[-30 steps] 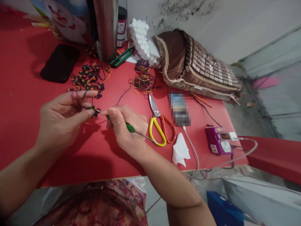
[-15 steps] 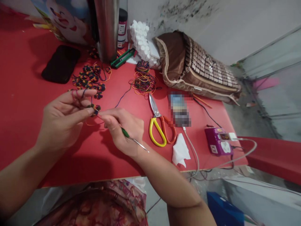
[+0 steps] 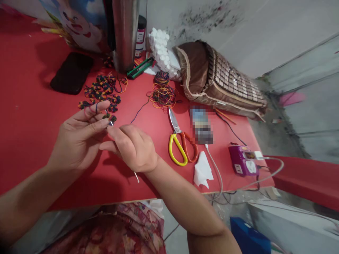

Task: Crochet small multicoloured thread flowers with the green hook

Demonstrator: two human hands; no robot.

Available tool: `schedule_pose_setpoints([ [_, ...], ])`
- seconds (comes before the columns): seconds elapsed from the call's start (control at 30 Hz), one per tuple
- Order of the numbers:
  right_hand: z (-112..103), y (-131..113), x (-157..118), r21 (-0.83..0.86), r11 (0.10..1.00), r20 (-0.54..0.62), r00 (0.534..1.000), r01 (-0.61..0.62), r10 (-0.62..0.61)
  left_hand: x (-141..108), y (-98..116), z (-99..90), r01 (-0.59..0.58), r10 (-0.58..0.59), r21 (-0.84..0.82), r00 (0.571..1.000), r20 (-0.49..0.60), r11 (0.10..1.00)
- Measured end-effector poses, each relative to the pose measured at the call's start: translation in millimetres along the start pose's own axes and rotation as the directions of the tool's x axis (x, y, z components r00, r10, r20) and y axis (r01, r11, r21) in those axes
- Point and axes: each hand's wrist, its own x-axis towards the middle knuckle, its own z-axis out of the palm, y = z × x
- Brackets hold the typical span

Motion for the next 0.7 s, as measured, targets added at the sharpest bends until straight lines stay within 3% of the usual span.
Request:
schedule_pose_setpoints([
  [0.13, 8, -8, 5, -0.200, 0.978, -0.048, 0.997, 0.057, -0.068, -3, -8, 3.6, -0.145, 0.149, 0.074, 0.987, -0.055, 0.987],
  [0.27, 11, -13, 9, -0.267, 0.963, -0.044, 0.998, 0.039, -0.053, 2, -16, -2.4, -0.246, 0.254, 0.158, 0.967, -0.031, 0.956],
  [0.37, 10, -15, 10, -0.230, 0.973, -0.020, 1.000, -0.016, 0.011, 8, -19, -8.0, -0.372, 0.381, 0.286, 0.924, 0.026, 0.883],
  [0.5, 2, -18, 11, -0.120, 0.987, -0.011, 0.995, -0.104, 0.103, 11, -17, -10.4, -0.509, 0.522, 0.469, 0.845, 0.115, 0.722],
  [0.7, -11, -19, 16, 0.063, 0.967, 0.010, 0.969, -0.248, 0.248, 13, -13, -13.4, -0.622, 0.594, 0.538, 0.763, 0.254, 0.569],
])
